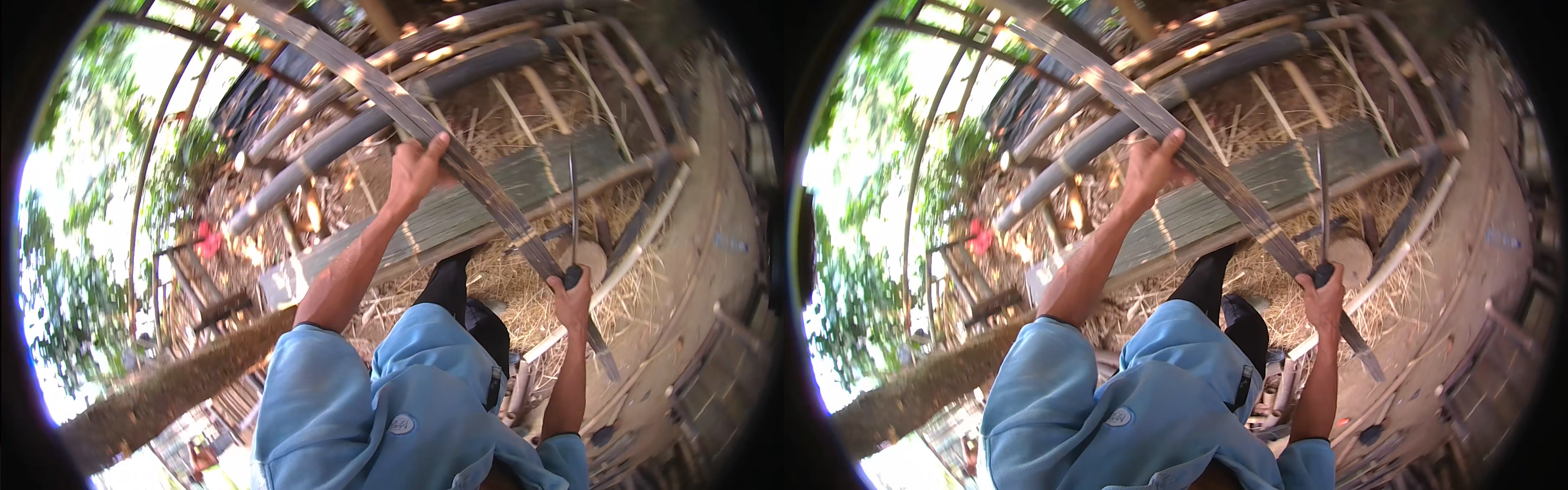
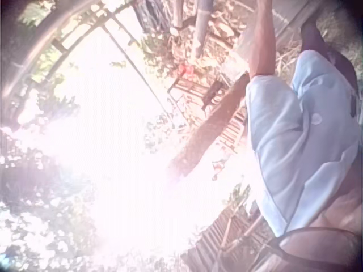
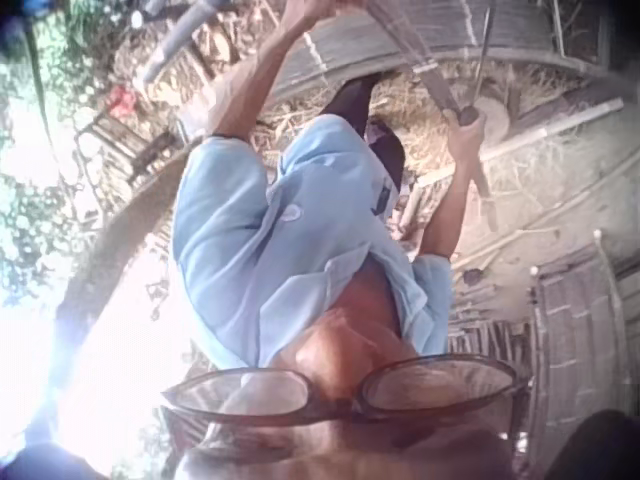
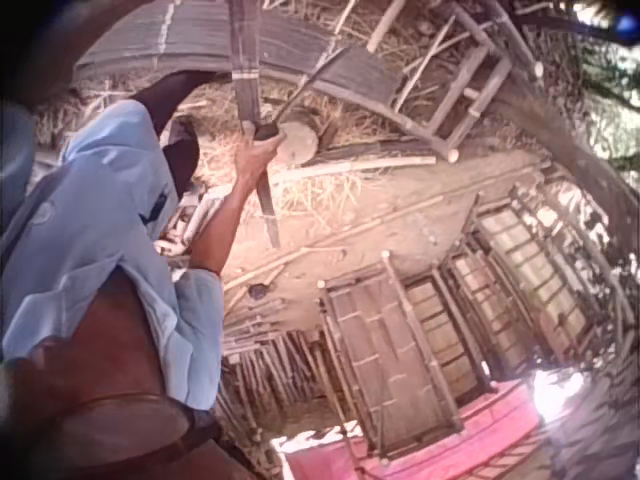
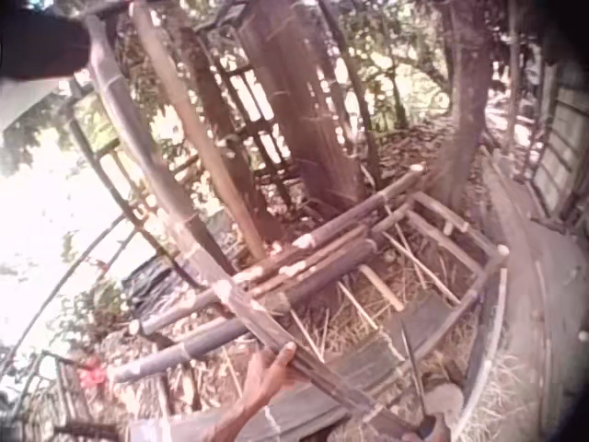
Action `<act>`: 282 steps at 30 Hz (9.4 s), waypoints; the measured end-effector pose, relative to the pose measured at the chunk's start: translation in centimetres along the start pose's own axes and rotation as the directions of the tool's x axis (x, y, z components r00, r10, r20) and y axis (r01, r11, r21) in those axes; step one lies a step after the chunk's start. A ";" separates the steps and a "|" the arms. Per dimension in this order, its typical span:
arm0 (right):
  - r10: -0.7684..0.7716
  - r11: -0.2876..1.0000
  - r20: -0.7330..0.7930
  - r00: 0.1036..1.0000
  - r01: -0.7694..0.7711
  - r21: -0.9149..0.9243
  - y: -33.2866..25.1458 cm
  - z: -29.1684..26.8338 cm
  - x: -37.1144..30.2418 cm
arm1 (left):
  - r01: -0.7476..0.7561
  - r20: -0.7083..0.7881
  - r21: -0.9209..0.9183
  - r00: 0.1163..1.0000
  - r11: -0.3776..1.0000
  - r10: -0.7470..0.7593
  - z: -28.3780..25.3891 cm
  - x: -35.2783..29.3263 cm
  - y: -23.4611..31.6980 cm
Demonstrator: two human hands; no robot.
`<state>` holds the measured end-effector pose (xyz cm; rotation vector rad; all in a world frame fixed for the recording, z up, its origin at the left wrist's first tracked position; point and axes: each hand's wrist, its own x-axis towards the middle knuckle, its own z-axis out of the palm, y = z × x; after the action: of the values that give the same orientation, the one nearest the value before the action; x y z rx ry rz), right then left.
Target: The person splits and scrapes bamboo stalks using a knife to produce thin, pliable strips.
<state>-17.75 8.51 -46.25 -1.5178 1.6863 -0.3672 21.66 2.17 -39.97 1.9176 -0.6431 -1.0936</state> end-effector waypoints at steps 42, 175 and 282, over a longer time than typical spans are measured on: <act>0.180 0.960 0.184 0.966 -0.131 -0.248 5.4 11.3 7.1 | -0.074 0.001 0.830 0.991 0.554 0.131 -3.7 15.8 -31.7; 0.404 0.878 -0.495 0.769 -0.174 0.446 2.8 1.1 -34.0 | -0.577 0.204 -0.770 0.181 0.272 0.962 10.4 -34.6 22.9; -0.496 0.860 -0.481 0.723 0.487 -0.155 -27.4 -11.0 -35.1 | -0.384 0.184 -0.864 0.358 0.324 0.915 -4.2 -33.6 10.5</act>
<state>-8.96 31.44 -7.45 -2.0048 1.6287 -1.1290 8.38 23.20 -14.67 0.3088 -1.1309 -1.1226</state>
